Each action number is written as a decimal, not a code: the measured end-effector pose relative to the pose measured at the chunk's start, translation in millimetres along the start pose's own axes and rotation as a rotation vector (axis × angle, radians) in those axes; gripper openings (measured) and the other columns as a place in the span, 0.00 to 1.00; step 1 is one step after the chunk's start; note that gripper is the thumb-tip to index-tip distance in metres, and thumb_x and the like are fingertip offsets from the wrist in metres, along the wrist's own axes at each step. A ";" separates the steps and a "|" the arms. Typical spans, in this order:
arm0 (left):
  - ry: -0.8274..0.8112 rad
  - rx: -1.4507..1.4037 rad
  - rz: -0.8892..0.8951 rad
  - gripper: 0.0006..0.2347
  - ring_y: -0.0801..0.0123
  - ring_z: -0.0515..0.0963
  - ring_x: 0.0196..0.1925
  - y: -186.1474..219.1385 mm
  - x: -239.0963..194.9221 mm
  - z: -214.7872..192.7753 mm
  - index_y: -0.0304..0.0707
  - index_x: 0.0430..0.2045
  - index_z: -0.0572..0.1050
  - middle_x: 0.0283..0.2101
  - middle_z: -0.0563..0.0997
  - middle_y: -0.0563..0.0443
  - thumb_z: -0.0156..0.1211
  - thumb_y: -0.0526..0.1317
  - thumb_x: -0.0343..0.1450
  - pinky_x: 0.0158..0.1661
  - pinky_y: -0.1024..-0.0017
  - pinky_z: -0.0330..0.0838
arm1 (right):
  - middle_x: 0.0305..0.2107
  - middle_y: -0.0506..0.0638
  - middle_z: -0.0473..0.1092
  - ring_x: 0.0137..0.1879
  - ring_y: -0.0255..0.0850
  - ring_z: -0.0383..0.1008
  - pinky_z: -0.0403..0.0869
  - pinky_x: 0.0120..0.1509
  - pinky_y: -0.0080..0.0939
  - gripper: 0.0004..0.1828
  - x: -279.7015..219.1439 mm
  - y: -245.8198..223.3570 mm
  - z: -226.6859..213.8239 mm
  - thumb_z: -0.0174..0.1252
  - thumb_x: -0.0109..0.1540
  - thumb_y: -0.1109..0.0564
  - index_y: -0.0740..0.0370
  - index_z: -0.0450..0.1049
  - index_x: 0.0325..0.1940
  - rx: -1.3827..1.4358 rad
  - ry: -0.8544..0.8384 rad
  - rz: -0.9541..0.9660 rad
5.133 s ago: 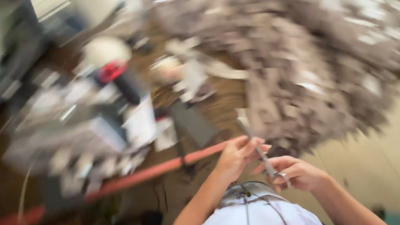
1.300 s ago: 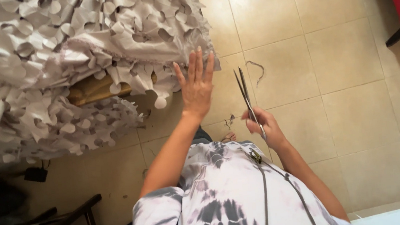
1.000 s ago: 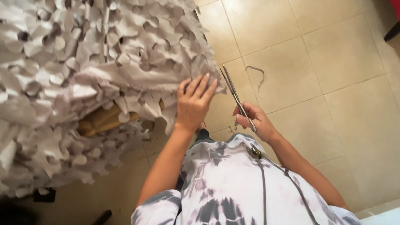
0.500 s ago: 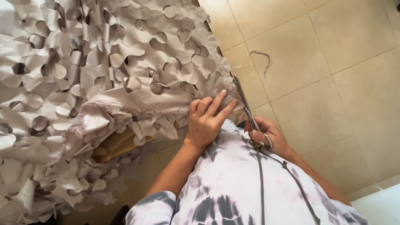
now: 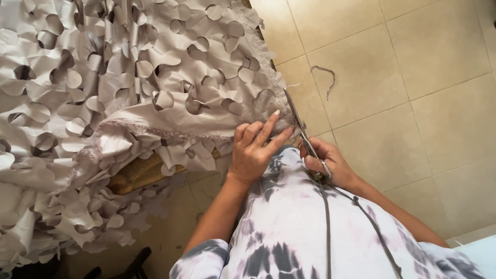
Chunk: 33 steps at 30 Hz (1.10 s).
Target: The person is using scissors to cut a large piece of perforated fabric on a work table.
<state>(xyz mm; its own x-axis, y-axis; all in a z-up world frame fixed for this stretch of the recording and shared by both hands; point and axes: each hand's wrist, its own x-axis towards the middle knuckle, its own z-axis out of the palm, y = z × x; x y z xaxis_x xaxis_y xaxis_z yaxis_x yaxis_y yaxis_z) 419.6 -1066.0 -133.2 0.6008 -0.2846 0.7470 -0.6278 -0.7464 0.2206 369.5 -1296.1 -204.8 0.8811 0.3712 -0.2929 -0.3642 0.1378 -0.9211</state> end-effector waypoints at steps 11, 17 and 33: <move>-0.013 0.001 -0.006 0.09 0.63 0.75 0.40 0.0 -6.3 5.0 0.59 0.45 0.83 0.51 0.83 0.47 0.53 0.42 0.78 0.44 0.67 0.69 | 0.10 0.52 0.65 0.16 0.37 0.68 0.64 0.22 0.32 0.13 -10.6 0.4 18.1 0.68 0.60 0.53 0.66 0.76 0.34 0.025 0.140 0.037; -0.014 0.003 -0.008 0.10 0.63 0.76 0.40 -0.4 -9.4 7.4 0.60 0.46 0.83 0.52 0.83 0.47 0.52 0.43 0.79 0.44 0.67 0.69 | 0.09 0.52 0.64 0.15 0.37 0.68 0.65 0.23 0.31 0.12 -12.2 -2.6 18.4 0.69 0.58 0.55 0.66 0.76 0.32 0.001 0.180 0.062; -0.015 -0.018 -0.019 0.10 0.63 0.76 0.40 3.3 -9.5 2.3 0.59 0.45 0.83 0.51 0.84 0.48 0.54 0.40 0.77 0.44 0.67 0.69 | 0.10 0.52 0.69 0.16 0.35 0.71 0.67 0.23 0.32 0.24 -7.3 4.7 9.4 0.71 0.57 0.42 0.67 0.76 0.35 0.027 0.095 0.014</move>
<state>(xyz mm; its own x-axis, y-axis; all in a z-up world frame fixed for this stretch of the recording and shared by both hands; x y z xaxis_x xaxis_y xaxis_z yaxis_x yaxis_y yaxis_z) 412.9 -1067.1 -141.0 0.6199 -0.2792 0.7334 -0.6251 -0.7406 0.2464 358.5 -1289.5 -204.6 0.9001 0.2848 -0.3298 -0.3834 0.1580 -0.9100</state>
